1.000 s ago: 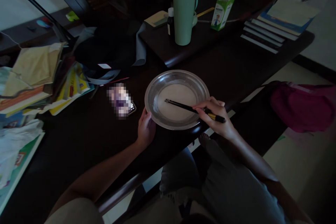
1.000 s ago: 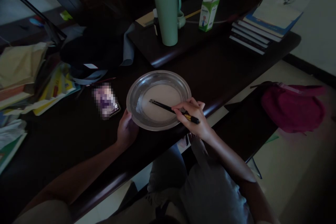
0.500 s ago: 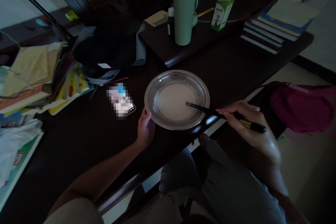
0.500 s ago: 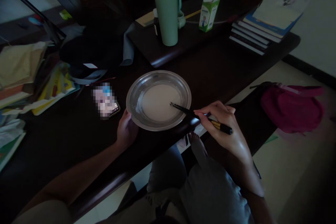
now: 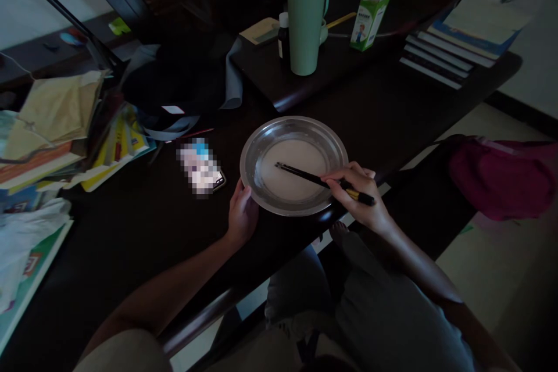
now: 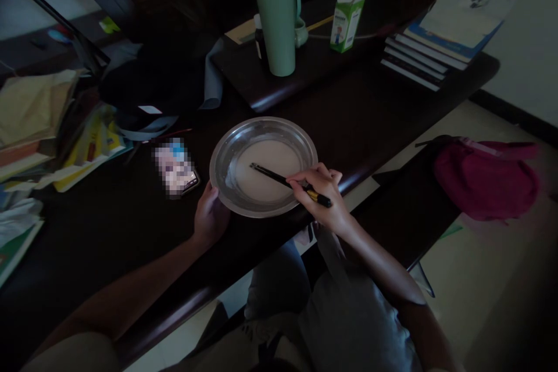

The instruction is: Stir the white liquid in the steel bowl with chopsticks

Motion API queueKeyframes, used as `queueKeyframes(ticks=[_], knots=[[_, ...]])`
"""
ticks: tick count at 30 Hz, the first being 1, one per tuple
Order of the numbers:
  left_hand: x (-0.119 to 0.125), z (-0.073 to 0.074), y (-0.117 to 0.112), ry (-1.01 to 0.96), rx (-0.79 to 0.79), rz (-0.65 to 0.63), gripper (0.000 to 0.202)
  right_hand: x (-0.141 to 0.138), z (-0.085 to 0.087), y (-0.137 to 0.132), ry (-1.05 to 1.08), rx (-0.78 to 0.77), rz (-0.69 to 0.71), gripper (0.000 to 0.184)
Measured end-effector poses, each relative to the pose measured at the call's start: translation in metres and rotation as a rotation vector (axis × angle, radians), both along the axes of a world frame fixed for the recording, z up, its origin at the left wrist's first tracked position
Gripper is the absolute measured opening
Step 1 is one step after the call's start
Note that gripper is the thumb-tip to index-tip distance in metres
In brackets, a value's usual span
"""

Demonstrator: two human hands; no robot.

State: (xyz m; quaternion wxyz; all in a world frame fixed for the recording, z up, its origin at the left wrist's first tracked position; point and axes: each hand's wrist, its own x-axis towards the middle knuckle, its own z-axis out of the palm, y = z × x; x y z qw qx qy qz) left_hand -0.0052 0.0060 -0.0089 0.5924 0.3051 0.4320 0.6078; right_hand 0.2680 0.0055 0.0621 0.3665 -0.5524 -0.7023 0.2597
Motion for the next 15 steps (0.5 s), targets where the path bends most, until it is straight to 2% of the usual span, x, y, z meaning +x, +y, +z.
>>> queueKeyframes(ticks=[4, 9, 12, 15], knots=[[0.000, 0.001, 0.000, -0.003, -0.005, 0.007, 0.051, 0.007, -0.002, 0.002, -0.010, 0.072, -0.083, 0.019], [0.000, 0.002, 0.000, 0.008, -0.007, 0.009, 0.053, 0.032, 0.017, -0.012, -0.036, 0.079, -0.166, 0.020], [0.001, 0.003, 0.000, 0.014, 0.011, -0.003, 0.048, 0.047, 0.032, -0.023, -0.042, 0.024, -0.140, 0.020], [0.003, 0.005, 0.000, 0.006, 0.021, -0.002, 0.044, 0.052, 0.041, -0.030, 0.000, -0.052, -0.026, 0.019]])
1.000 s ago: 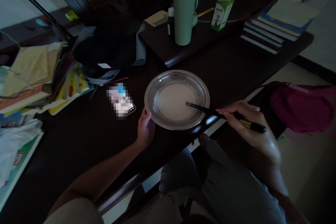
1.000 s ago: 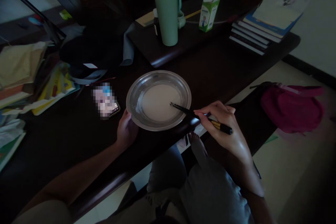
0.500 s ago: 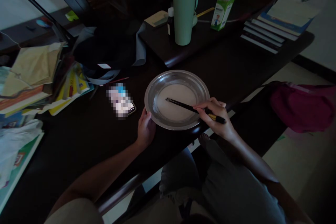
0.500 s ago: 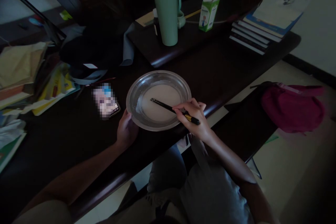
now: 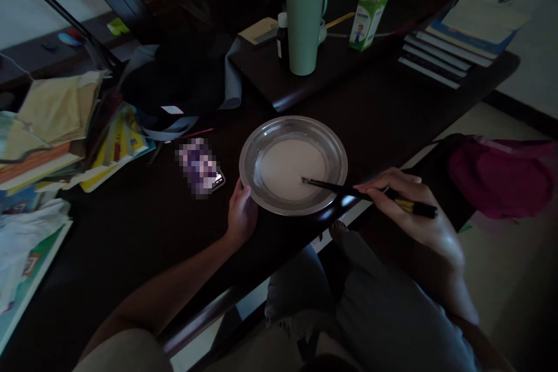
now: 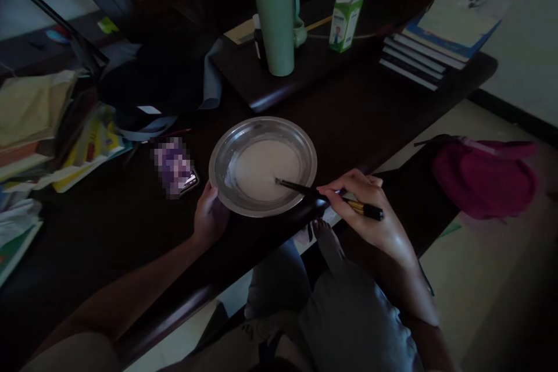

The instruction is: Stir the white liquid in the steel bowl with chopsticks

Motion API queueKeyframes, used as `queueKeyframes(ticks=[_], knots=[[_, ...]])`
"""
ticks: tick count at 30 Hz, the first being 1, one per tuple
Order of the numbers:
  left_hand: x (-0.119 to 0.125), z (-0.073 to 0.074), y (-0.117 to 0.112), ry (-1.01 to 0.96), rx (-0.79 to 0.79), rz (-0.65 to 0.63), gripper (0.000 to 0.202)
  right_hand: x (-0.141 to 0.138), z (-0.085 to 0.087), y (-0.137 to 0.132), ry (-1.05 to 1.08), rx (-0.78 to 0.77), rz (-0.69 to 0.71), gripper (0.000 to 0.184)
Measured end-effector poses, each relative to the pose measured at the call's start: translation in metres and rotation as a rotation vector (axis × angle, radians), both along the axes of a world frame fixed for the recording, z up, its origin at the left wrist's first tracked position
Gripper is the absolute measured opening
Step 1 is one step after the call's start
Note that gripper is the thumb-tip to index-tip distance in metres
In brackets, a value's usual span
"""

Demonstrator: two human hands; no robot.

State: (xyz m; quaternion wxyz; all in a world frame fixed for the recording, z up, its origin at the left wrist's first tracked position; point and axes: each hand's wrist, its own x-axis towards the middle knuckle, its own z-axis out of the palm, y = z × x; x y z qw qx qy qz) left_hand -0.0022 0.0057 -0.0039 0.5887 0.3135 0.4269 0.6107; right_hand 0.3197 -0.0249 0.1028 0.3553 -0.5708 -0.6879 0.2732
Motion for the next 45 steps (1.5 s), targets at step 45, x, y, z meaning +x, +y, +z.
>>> queueKeyframes(ticks=[45], knots=[[-0.004, -0.005, 0.002, -0.003, 0.003, -0.001, 0.045, -0.043, -0.042, 0.034, -0.041, 0.170, -0.039, 0.020]])
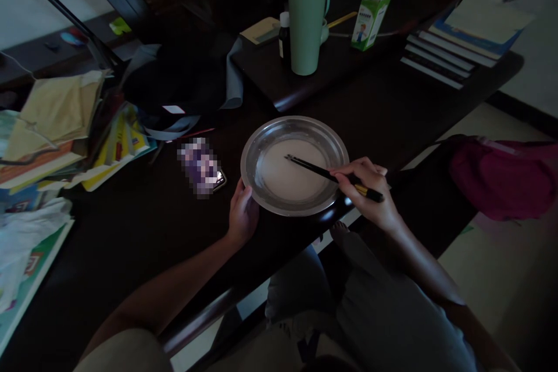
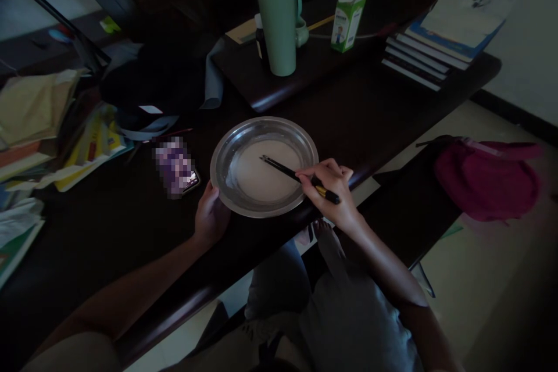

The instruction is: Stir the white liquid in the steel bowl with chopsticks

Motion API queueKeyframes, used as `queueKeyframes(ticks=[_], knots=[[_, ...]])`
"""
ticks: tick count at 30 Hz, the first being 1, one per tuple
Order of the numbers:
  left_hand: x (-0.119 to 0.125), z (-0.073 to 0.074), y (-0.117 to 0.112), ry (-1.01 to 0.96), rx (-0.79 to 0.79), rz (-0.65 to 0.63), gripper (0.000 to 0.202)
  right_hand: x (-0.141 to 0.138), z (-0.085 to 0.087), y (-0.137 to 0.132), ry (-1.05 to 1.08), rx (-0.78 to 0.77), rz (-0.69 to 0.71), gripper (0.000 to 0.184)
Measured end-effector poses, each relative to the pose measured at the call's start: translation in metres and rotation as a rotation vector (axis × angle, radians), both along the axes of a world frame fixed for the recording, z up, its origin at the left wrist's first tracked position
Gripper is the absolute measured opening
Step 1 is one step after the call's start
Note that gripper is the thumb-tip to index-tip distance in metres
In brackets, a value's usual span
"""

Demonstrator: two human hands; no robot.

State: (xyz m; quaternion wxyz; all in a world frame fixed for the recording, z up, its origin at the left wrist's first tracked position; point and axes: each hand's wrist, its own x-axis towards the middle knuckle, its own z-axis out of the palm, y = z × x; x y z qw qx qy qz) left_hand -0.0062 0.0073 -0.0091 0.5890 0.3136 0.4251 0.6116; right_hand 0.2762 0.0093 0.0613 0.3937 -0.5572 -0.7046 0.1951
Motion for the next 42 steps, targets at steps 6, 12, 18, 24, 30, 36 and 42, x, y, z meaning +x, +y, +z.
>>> queueKeyframes(ticks=[6, 12, 18, 24, 30, 36, 42], knots=[[0.001, 0.001, 0.000, -0.008, -0.007, 0.014, 0.046, 0.027, 0.026, -0.018, -0.080, -0.024, -0.085, 0.019], [0.001, 0.001, -0.001, 0.005, -0.014, 0.005, 0.046, 0.040, 0.049, -0.034, -0.051, -0.133, 0.017, 0.021], [0.001, -0.001, 0.000, -0.005, -0.019, 0.017, 0.047, 0.033, 0.047, -0.034, -0.029, -0.179, 0.169, 0.020], [0.001, -0.001, -0.001, 0.025, -0.003, -0.001, 0.046, 0.009, 0.020, -0.018, 0.054, -0.165, 0.127, 0.022], [0.002, 0.000, 0.000, 0.026, -0.003, 0.002, 0.046, 0.000, 0.004, -0.001, 0.038, -0.097, 0.017, 0.020], [0.001, -0.002, 0.000, 0.019, -0.004, 0.004, 0.045, 0.018, 0.016, -0.009, -0.092, -0.010, -0.110, 0.020], [0.000, 0.000, -0.001, 0.003, -0.027, 0.016, 0.047, 0.036, 0.048, -0.034, -0.145, -0.055, -0.078, 0.021]])
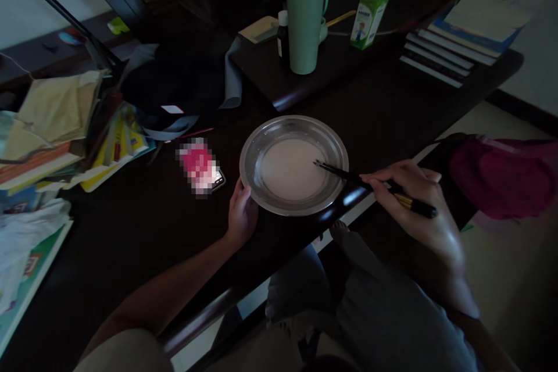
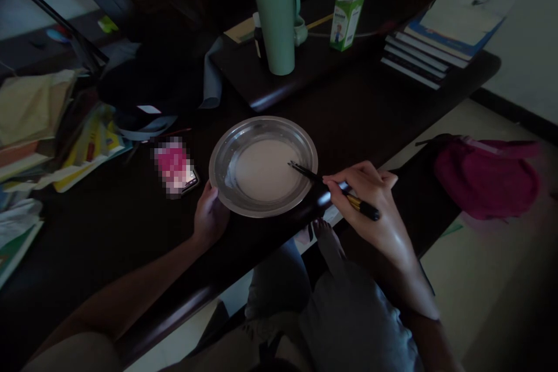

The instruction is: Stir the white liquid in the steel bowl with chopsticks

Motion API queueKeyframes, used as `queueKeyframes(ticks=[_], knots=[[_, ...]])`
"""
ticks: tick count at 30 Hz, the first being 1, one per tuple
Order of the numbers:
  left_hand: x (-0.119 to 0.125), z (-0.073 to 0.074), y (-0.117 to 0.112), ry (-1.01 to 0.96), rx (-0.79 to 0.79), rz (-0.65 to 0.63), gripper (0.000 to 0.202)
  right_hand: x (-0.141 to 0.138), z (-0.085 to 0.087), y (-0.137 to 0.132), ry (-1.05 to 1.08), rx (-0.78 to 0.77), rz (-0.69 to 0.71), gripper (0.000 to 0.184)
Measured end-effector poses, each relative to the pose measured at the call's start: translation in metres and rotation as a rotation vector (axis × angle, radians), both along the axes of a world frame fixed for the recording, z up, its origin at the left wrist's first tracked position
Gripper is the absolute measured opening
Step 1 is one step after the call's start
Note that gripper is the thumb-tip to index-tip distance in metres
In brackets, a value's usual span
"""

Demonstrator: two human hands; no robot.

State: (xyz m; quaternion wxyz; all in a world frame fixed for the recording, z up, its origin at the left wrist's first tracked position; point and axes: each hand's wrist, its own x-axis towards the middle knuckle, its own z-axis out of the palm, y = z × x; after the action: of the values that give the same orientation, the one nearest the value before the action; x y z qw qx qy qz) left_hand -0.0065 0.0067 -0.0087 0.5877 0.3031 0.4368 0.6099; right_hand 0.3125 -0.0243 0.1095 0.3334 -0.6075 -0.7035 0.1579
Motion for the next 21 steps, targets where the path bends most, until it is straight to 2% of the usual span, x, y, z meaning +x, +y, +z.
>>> queueKeyframes(ticks=[5, 9, 15, 18, 21], knots=[[0.001, 0.001, 0.001, -0.005, 0.012, 0.005, 0.046, 0.004, 0.009, -0.004, 0.104, -0.093, 0.095, 0.023], [0.002, 0.000, 0.001, 0.006, 0.038, -0.024, 0.046, -0.008, -0.005, 0.003, 0.148, -0.118, 0.184, 0.020], [0.003, 0.000, 0.001, 0.023, 0.039, -0.022, 0.046, -0.036, -0.038, 0.021, 0.099, -0.021, 0.117, 0.018], [0.003, 0.001, 0.001, 0.018, 0.032, -0.010, 0.044, -0.035, -0.041, 0.026, 0.082, 0.018, 0.070, 0.017], [0.004, 0.001, 0.001, 0.005, 0.008, 0.012, 0.045, -0.024, -0.032, 0.022, 0.065, 0.036, 0.019, 0.018]])
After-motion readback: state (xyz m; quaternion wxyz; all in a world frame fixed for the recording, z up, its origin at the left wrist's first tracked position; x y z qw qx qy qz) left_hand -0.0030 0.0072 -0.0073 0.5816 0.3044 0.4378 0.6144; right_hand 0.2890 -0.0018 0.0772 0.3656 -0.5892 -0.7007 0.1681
